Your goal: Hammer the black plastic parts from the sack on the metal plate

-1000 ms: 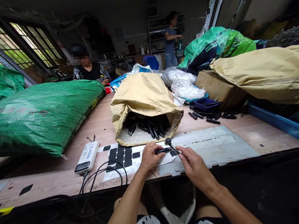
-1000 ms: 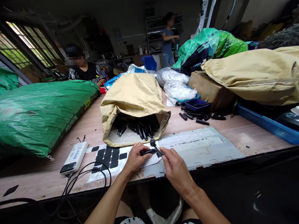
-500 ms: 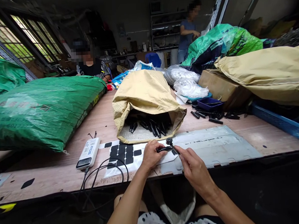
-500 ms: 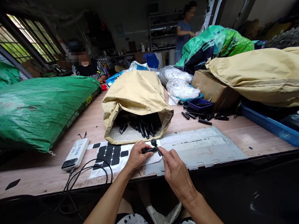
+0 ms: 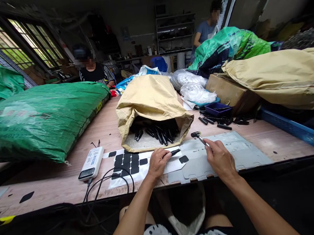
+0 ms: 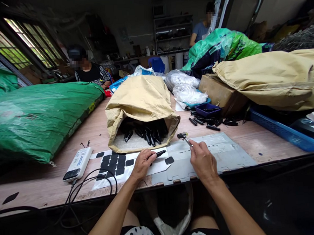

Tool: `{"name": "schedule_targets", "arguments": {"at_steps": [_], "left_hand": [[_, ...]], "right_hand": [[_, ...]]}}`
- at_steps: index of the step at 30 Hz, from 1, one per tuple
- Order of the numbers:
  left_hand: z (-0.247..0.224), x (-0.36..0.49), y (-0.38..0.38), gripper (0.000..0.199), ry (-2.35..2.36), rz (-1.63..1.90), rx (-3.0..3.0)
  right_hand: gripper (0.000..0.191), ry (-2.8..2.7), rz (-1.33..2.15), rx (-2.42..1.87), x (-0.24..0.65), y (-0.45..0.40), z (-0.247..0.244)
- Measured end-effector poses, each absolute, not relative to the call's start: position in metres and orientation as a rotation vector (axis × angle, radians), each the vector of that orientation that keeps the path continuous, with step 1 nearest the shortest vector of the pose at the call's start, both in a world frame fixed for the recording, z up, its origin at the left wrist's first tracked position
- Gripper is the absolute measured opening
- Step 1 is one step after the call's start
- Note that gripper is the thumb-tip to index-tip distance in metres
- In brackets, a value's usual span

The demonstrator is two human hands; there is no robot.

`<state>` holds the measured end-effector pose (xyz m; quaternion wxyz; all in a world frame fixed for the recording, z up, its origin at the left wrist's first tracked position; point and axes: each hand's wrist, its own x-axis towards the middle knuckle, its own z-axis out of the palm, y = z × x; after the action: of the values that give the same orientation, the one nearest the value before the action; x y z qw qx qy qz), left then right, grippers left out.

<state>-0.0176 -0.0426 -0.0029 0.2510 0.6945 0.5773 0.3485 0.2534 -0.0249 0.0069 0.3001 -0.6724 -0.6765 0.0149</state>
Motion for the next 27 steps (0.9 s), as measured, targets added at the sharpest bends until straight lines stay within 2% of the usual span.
{"name": "schedule_targets", "arguments": {"at_steps": [4,9,19,23,27], "left_hand": [[-0.003,-0.018,-0.042,0.041,1.61,0.905,1.929],[-0.004,-0.017,-0.042,0.042,1.631,0.889,1.94],[-0.001,-0.016,-0.044,0.044,1.645,0.877,1.981],[0.003,-0.016,-0.044,0.037,1.621,0.903,1.979],[0.027,-0.006,-0.074,0.024,1.509,0.957,2.001]], "right_hand": [[0.037,-1.858,-0.126,-2.04,0.271,0.009,-0.002],[0.035,-1.938,-0.334,-2.005,0.263,0.026,-0.01],[0.035,-1.938,-0.357,-2.018,0.256,0.023,-0.014],[0.034,-1.942,-0.354,-2.033,0.254,0.022,-0.011],[0.033,-1.951,-0.356,-2.034,0.253,0.022,-0.01]]}}
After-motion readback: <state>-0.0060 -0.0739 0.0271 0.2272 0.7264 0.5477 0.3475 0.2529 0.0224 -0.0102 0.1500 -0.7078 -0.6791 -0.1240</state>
